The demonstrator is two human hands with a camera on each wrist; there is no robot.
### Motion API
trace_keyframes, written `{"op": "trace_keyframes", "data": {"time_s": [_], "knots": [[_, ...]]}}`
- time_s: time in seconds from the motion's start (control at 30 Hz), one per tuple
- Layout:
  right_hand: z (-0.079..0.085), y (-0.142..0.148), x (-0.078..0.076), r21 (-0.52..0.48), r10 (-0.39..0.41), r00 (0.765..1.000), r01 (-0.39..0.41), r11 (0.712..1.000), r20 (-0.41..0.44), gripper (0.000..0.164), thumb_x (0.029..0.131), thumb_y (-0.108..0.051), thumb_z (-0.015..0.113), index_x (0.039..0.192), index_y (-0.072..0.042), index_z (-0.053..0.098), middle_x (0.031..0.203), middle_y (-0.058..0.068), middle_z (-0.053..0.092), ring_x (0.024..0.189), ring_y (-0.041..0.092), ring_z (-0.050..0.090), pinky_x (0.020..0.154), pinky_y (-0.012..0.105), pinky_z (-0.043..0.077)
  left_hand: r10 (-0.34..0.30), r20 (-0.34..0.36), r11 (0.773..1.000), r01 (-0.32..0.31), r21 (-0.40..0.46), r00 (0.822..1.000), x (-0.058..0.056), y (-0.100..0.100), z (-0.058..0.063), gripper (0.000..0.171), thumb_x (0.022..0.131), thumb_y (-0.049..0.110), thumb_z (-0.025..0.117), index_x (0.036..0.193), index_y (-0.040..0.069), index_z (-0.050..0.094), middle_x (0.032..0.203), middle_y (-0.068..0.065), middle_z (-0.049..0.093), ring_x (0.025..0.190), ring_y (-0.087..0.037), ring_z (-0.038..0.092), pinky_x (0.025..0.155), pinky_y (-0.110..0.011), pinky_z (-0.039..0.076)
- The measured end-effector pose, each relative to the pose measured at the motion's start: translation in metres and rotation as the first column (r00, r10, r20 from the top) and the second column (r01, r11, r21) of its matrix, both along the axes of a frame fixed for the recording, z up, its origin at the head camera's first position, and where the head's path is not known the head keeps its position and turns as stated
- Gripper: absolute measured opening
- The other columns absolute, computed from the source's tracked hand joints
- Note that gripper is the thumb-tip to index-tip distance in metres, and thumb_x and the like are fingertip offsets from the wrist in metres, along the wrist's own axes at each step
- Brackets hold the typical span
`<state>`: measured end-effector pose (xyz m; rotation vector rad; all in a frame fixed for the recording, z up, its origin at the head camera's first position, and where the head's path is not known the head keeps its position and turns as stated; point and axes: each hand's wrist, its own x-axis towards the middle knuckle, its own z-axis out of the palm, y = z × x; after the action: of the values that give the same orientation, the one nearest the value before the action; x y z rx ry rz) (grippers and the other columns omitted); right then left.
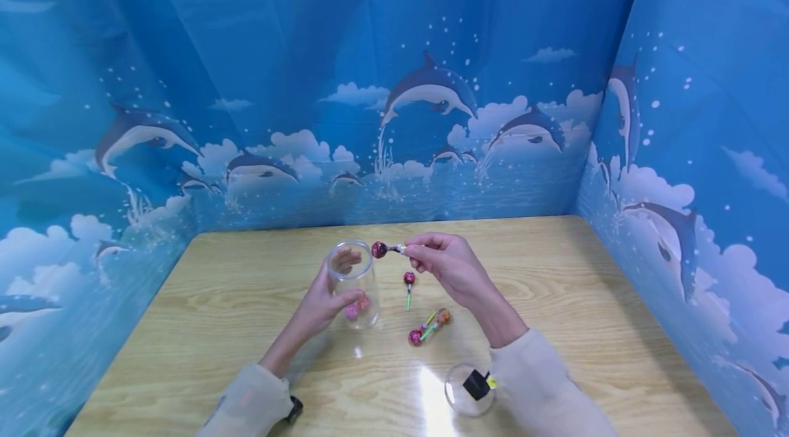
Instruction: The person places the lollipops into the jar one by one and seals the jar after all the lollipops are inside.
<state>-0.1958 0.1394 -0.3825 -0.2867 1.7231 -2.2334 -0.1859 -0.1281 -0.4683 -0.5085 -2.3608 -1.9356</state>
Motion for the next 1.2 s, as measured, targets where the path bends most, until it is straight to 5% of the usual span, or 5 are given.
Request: {"op": "trace_keyframes", "data": {"time_s": [0.47,0.67,0.97,1.2], "knots": [[0.003,-0.033,-0.012,-0.030,0.073,0.997,-0.074,0.997,-0.029,0.011,0.101,-0.002,0.063,0.102,-0.005,0.074,0.093,0.006,0.067,0.076,0.012,0.060,0.067,0.020,0.054,-0.003,0.001,1.000,0.003,0.019,1.000,0.000,0.001,0.000,0.084,0.085,0.004,0.083,0.155,0.016,0.039,0.149,-0.010,0.054,0.140,-0.039,0.045,0.120,-0.056,0.031],[0.002,-0.043,-0.016,-0.009,0.077,0.996,-0.078,0.997,-0.033,0.010,0.100,-0.001,0.065,0.102,-0.003,0.074,0.093,0.008,0.068,0.075,0.013,0.059,0.066,0.021,0.053,0.004,0.031,1.000,-0.004,0.005,0.999,0.001,-0.001,-0.001,0.085,0.086,0.011,0.084,0.157,0.017,0.036,0.149,-0.012,0.054,0.140,-0.046,0.042,0.117,-0.066,0.030],[0.011,-0.053,-0.020,0.258,0.059,0.989,-0.024,0.966,-0.132,0.028,0.097,-0.013,0.071,0.117,0.006,0.071,0.091,0.009,0.069,0.078,0.015,0.060,0.076,0.029,0.055,0.009,0.067,1.000,-0.009,0.000,0.998,0.002,-0.003,-0.001,0.093,0.084,0.020,0.087,0.159,0.017,0.033,0.151,-0.022,0.050,0.142,-0.047,0.041,0.116,-0.066,0.032],[0.019,-0.060,-0.018,0.435,0.120,0.941,0.031,0.900,-0.315,0.024,0.099,-0.022,0.072,0.112,-0.003,0.077,0.087,0.015,0.069,0.074,0.022,0.056,0.059,0.025,0.045,0.006,0.071,1.000,-0.006,0.006,0.997,0.001,-0.004,-0.001,0.090,0.084,0.020,0.086,0.158,0.017,0.035,0.154,-0.018,0.048,0.143,-0.041,0.042,0.118,-0.064,0.030]]}}
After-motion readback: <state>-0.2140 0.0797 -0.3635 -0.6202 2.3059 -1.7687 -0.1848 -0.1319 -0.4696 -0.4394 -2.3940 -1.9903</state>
